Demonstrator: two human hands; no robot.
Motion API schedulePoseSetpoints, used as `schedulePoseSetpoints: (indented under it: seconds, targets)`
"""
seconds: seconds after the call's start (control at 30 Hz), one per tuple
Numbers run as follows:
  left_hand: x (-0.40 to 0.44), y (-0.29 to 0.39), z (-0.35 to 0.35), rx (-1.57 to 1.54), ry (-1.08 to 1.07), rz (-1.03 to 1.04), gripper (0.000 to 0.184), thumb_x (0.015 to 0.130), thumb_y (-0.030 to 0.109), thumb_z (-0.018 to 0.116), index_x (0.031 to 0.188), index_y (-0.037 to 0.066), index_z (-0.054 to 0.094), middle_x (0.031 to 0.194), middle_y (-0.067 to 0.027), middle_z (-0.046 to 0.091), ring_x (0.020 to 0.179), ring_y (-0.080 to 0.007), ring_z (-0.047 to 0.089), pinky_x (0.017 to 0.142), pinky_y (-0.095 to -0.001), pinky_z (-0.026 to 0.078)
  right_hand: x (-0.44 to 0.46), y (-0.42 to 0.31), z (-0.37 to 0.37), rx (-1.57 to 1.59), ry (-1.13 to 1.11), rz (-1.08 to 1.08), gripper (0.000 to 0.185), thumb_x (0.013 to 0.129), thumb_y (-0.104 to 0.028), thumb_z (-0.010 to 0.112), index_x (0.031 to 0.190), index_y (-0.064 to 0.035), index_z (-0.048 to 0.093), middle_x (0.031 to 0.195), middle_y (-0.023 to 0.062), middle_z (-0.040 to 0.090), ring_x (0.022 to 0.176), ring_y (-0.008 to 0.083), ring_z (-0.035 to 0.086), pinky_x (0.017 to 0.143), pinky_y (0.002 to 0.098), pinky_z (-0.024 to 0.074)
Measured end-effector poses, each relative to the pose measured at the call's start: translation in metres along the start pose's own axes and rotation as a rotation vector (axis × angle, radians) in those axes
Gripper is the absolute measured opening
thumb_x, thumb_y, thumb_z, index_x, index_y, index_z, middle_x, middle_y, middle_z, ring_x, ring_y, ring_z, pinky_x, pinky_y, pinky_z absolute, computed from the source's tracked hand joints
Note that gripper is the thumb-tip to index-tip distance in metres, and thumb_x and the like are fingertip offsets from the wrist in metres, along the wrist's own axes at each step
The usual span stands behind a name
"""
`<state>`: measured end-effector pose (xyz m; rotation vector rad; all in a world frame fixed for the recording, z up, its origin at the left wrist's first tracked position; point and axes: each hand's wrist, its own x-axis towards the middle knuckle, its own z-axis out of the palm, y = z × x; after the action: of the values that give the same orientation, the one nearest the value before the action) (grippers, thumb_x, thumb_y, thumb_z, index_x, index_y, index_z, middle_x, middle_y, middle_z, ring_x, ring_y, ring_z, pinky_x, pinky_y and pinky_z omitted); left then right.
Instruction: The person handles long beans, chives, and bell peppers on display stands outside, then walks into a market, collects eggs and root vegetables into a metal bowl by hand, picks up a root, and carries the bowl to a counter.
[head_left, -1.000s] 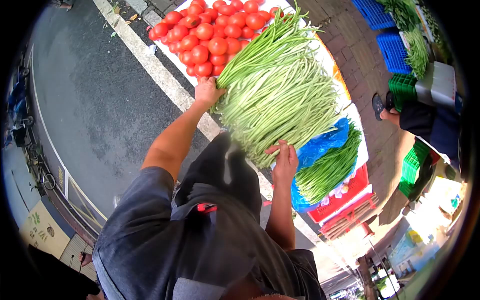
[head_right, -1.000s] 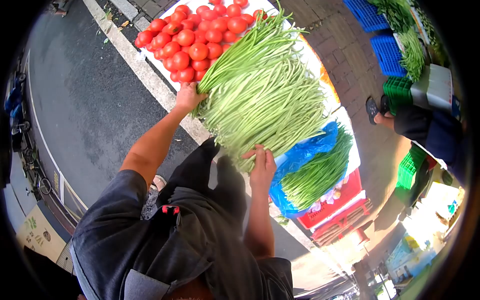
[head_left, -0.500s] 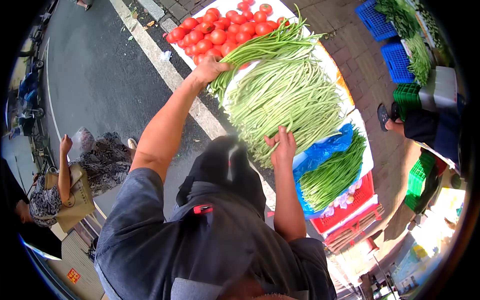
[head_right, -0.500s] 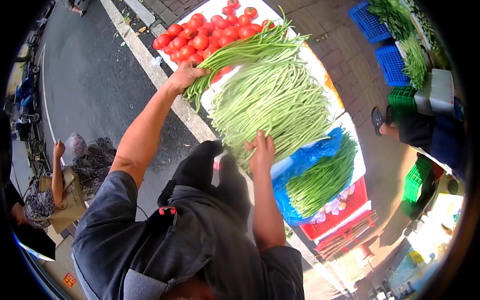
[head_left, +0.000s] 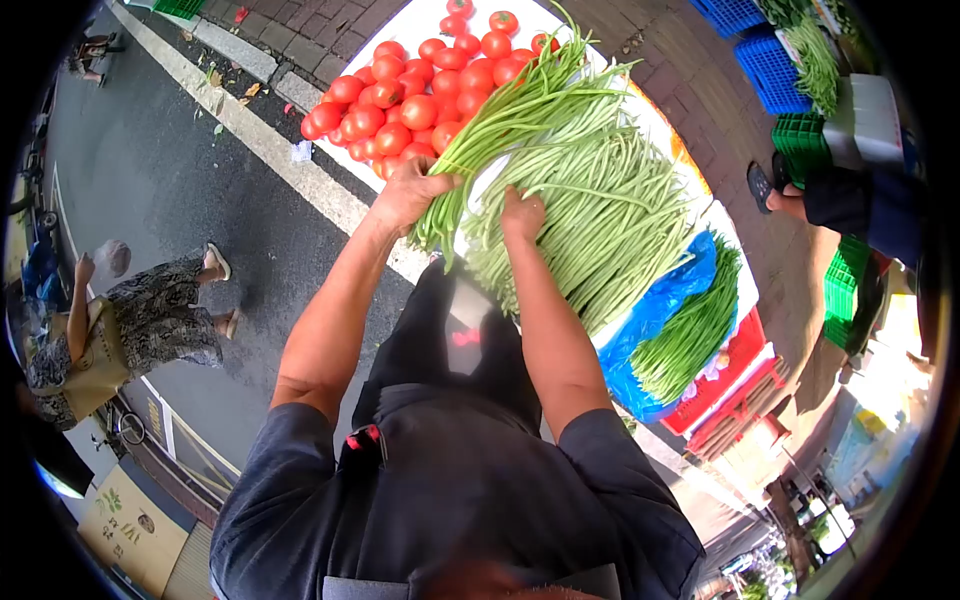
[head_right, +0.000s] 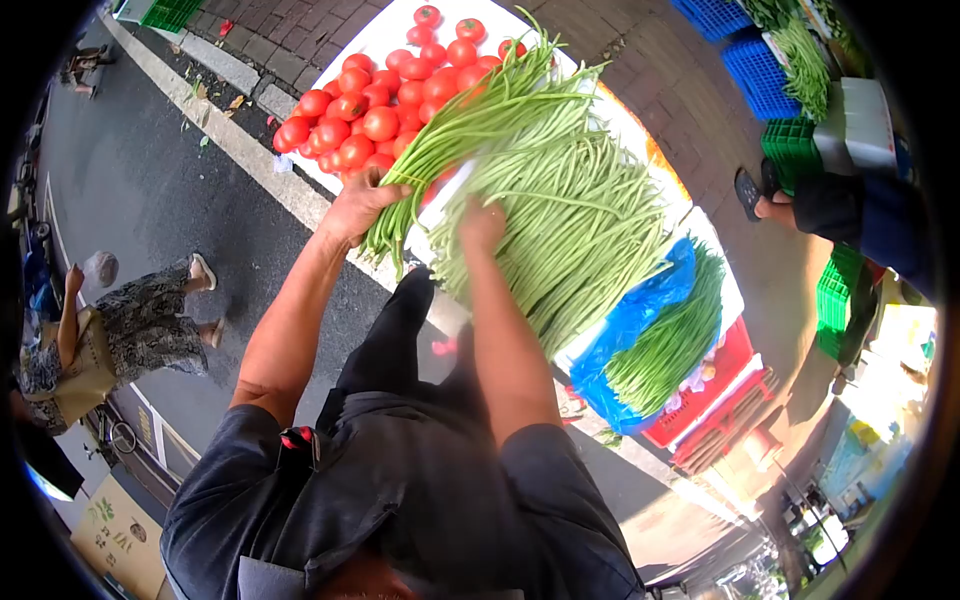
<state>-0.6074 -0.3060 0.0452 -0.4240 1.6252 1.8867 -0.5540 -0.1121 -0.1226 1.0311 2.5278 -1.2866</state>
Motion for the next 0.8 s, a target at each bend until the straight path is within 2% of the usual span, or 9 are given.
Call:
schedulePoseSetpoints:
  seconds: [0.1,0.23,0.43,0.47,0.53,0.6,0.7,0.77,0.8]
  targets:
    - [0.013,-0.010,-0.015,-0.005,-0.005,-0.006,0.035,0.077,0.016,0.076,0.097,-0.006,0.057,0.080,-0.0066,0.061,0.065,-0.0120,0.058,0.057,-0.0268,0.049,-0.004,-0.056,0.000,-0.234,-0.010,0.083,0.052,0.084,-0.044,0.064,0.109,0.0018,0.063,0.106,0.0275,0.065,0.101,0.0436,0.062,0.090,0.0476,0.0473]
    - [0.016,0.000,-0.021,-0.066,-0.032,-0.051,0.034,0.078,0.015,0.075,0.097,-0.006,0.058,0.081,-0.0064,0.061,0.066,-0.0118,0.058,0.057,-0.0270,0.048,0.008,-0.077,0.000,-0.350,-0.087,0.217,0.058,0.077,-0.046,0.070,0.101,0.0065,0.065,0.106,0.0272,0.067,0.100,0.0431,0.064,0.086,0.0450,0.0509]
    - [0.022,0.001,-0.033,-0.126,-0.056,-0.110,0.030,0.080,0.013,0.074,0.098,-0.004,0.059,0.080,-0.0062,0.063,0.065,-0.0119,0.060,0.057,-0.0277,0.049,0.010,-0.049,-0.031,-0.105,-0.072,0.153,0.050,0.072,-0.036,0.073,0.095,0.0064,0.065,0.093,0.0243,0.068,0.077,0.0342,0.066,0.072,0.0417,0.0513]
    - [0.021,0.003,-0.034,-0.146,-0.095,-0.138,0.033,0.080,0.016,0.076,0.099,-0.004,0.058,0.082,-0.0062,0.062,0.067,-0.0116,0.059,0.059,-0.0270,0.049,0.004,-0.048,-0.053,0.131,-0.196,0.244,0.054,0.076,-0.034,0.072,0.112,0.0055,0.064,0.102,0.0213,0.069,0.094,0.0358,0.065,0.086,0.0404,0.0490]
    - [0.027,-0.014,-0.036,-0.038,-0.087,-0.095,0.033,0.081,0.016,0.074,0.101,-0.005,0.058,0.086,-0.0059,0.062,0.072,-0.0115,0.059,0.064,-0.0264,0.049,0.008,-0.010,-0.081,0.376,-0.153,0.324,0.042,0.078,-0.028,0.072,0.105,0.0032,0.065,0.087,0.0116,0.068,0.074,0.0248,0.063,0.067,0.0350,0.0499]
    - [0.030,-0.033,-0.034,0.130,-0.075,-0.045,0.033,0.082,0.018,0.074,0.101,-0.003,0.057,0.087,-0.0043,0.061,0.077,-0.0113,0.059,0.069,-0.0269,0.049,0.002,-0.019,-0.136,0.652,-0.291,0.437,0.019,0.082,-0.022,0.069,0.089,-0.0063,0.060,0.067,-0.0017,0.048,0.048,0.0082,0.037,0.040,0.0247,0.0241]
    - [0.027,-0.054,-0.020,0.402,-0.074,0.078,0.040,0.077,0.021,0.076,0.101,-0.004,0.057,0.086,-0.0089,0.063,0.079,-0.0139,0.060,0.070,-0.0302,0.049,-0.017,-0.048,-0.192,1.026,-0.248,0.462,0.027,0.085,-0.023,0.064,0.102,-0.0031,0.063,0.082,0.0076,0.064,0.064,0.0169,0.061,0.051,0.0317,0.0508]
    - [0.025,-0.072,-0.008,0.679,-0.057,0.090,0.048,0.076,0.027,0.074,0.108,-0.004,0.056,0.095,-0.0232,0.067,0.092,-0.0324,0.067,0.079,-0.0400,0.051,-0.012,-0.016,-0.219,1.203,-0.413,0.387,0.034,0.085,-0.026,0.063,0.108,-0.0012,0.062,0.090,0.0125,0.068,0.075,0.0223,0.067,0.059,0.0375,0.0564]
    - [0.031,-0.096,-0.003,0.780,-0.033,0.066,0.051,0.077,0.029,0.072,0.112,-0.004,0.055,0.098,-0.0254,0.066,0.095,-0.0364,0.065,0.082,-0.0427,0.050,-0.019,-0.023,-0.225,1.186,-0.334,0.389,0.040,0.088,-0.039,0.060,0.107,-0.0040,0.061,0.079,0.0121,0.066,0.054,0.0262,0.061,0.044,0.0359,0.0524]
